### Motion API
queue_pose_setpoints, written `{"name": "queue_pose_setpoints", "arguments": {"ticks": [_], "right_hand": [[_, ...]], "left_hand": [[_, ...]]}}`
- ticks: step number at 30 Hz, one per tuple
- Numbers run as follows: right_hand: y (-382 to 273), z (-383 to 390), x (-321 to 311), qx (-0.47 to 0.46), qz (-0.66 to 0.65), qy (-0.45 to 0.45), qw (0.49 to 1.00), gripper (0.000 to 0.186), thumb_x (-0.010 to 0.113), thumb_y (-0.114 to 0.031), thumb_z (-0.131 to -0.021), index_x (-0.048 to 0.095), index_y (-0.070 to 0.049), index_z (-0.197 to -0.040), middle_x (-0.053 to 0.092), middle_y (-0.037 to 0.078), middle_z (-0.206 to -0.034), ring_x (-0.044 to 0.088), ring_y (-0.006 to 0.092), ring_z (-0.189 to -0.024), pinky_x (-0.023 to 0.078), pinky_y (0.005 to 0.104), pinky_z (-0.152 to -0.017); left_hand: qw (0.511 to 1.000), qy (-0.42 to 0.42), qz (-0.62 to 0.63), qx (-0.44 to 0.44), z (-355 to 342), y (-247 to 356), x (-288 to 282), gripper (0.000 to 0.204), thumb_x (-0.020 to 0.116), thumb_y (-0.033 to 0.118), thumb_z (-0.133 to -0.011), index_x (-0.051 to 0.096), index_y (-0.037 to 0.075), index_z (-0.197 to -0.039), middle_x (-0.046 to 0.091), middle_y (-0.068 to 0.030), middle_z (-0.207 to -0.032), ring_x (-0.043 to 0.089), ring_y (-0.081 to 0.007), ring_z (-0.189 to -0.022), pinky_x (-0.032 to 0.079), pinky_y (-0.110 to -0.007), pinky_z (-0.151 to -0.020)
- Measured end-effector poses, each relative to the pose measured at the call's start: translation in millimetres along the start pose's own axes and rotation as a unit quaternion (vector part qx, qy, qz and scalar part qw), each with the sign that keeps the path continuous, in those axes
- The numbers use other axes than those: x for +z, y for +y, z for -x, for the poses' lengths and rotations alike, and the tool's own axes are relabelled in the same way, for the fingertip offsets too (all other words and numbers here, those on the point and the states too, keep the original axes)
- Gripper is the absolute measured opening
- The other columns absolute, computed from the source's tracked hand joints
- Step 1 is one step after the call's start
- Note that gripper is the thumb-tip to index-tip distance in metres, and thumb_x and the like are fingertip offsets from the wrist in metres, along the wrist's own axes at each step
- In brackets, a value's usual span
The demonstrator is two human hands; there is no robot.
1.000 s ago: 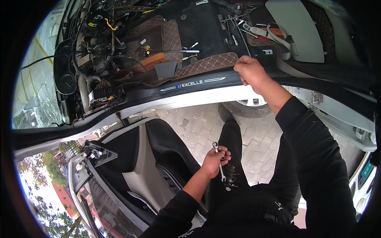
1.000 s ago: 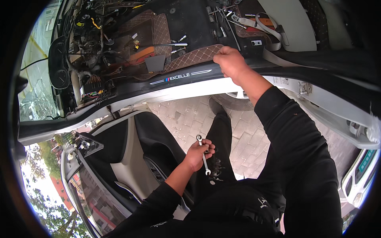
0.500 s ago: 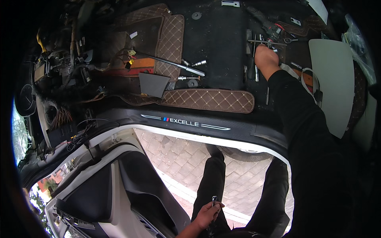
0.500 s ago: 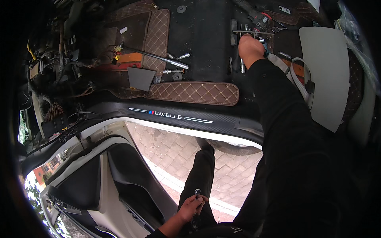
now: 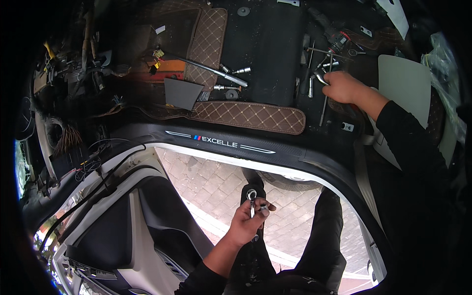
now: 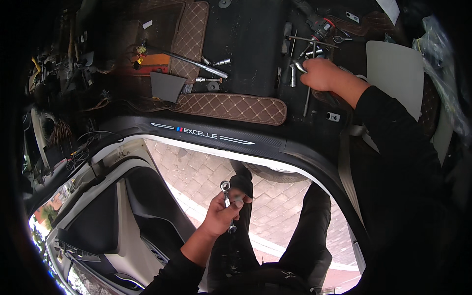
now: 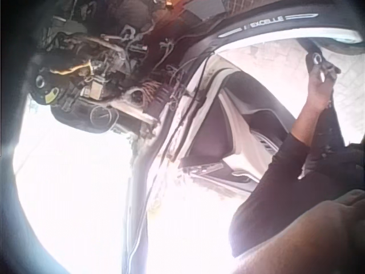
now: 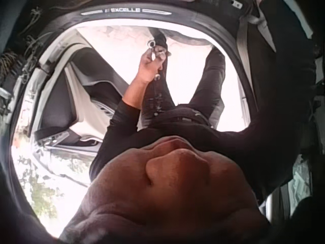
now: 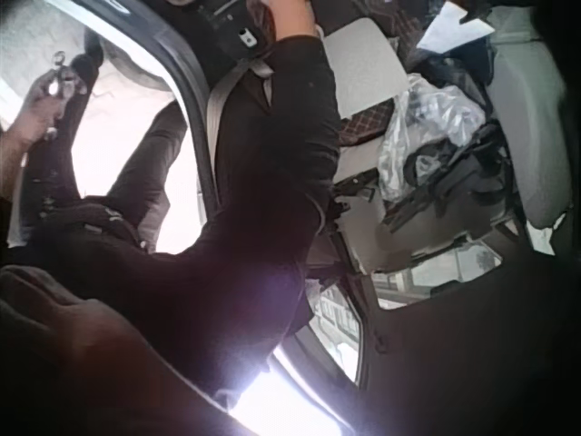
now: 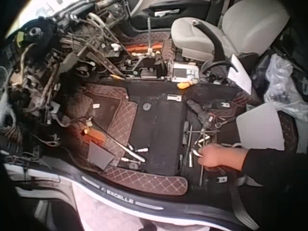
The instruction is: The person selects a socket wrench from a tool cart, walks to a damaged white sedan, and uses the wrench to loosen and remove bolts from the front fender area. They then reposition and tighten the bolts to secure the fender in place.
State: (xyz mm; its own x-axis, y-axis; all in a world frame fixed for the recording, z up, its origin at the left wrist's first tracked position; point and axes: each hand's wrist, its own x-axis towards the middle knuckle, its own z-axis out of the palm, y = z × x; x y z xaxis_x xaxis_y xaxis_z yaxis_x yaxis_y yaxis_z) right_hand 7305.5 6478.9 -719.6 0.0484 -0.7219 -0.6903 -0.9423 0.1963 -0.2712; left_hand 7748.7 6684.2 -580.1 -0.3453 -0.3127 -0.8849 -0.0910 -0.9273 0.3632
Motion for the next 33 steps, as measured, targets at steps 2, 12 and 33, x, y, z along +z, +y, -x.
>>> {"name": "queue_pose_setpoints", "arguments": {"ticks": [2,12,33], "right_hand": [[-32,45,0,-0.089,-0.145,-0.038,0.985,0.03,0.067,-0.011,-0.092,0.063,0.0,-0.12,0.07,0.024,-0.106,0.072,0.0413,-0.101,0.055,0.0488,-0.088],[-136,153,10,-0.324,-0.254,-0.119,0.904,0.082,0.059,0.009,-0.085,0.05,-0.007,-0.165,0.075,0.028,-0.121,0.077,0.0426,-0.105,0.06,0.0502,-0.092],[-129,169,34,-0.242,-0.397,-0.004,0.885,0.078,0.056,0.007,-0.088,0.047,-0.005,-0.164,0.072,0.029,-0.132,0.073,0.0457,-0.119,0.059,0.0503,-0.103]], "left_hand": [[0.998,0.004,-0.006,0.061,-20,23,9,0.023,0.067,-0.001,-0.109,0.067,-0.001,-0.132,0.07,-0.0024,-0.11,0.068,-0.009,-0.097,0.054,-0.026,-0.087],[0.99,0.024,0.008,0.136,-35,72,30,0.048,0.07,-0.005,-0.107,0.054,0.0,-0.151,0.067,0.0019,-0.102,0.057,-0.0035,-0.088,0.045,-0.021,-0.077],[0.923,0.082,-0.02,0.375,-56,54,46,0.039,0.076,-0.008,-0.101,0.058,0.001,-0.135,0.068,-0.0076,-0.13,0.063,-0.0102,-0.113,0.052,-0.024,-0.093]]}}
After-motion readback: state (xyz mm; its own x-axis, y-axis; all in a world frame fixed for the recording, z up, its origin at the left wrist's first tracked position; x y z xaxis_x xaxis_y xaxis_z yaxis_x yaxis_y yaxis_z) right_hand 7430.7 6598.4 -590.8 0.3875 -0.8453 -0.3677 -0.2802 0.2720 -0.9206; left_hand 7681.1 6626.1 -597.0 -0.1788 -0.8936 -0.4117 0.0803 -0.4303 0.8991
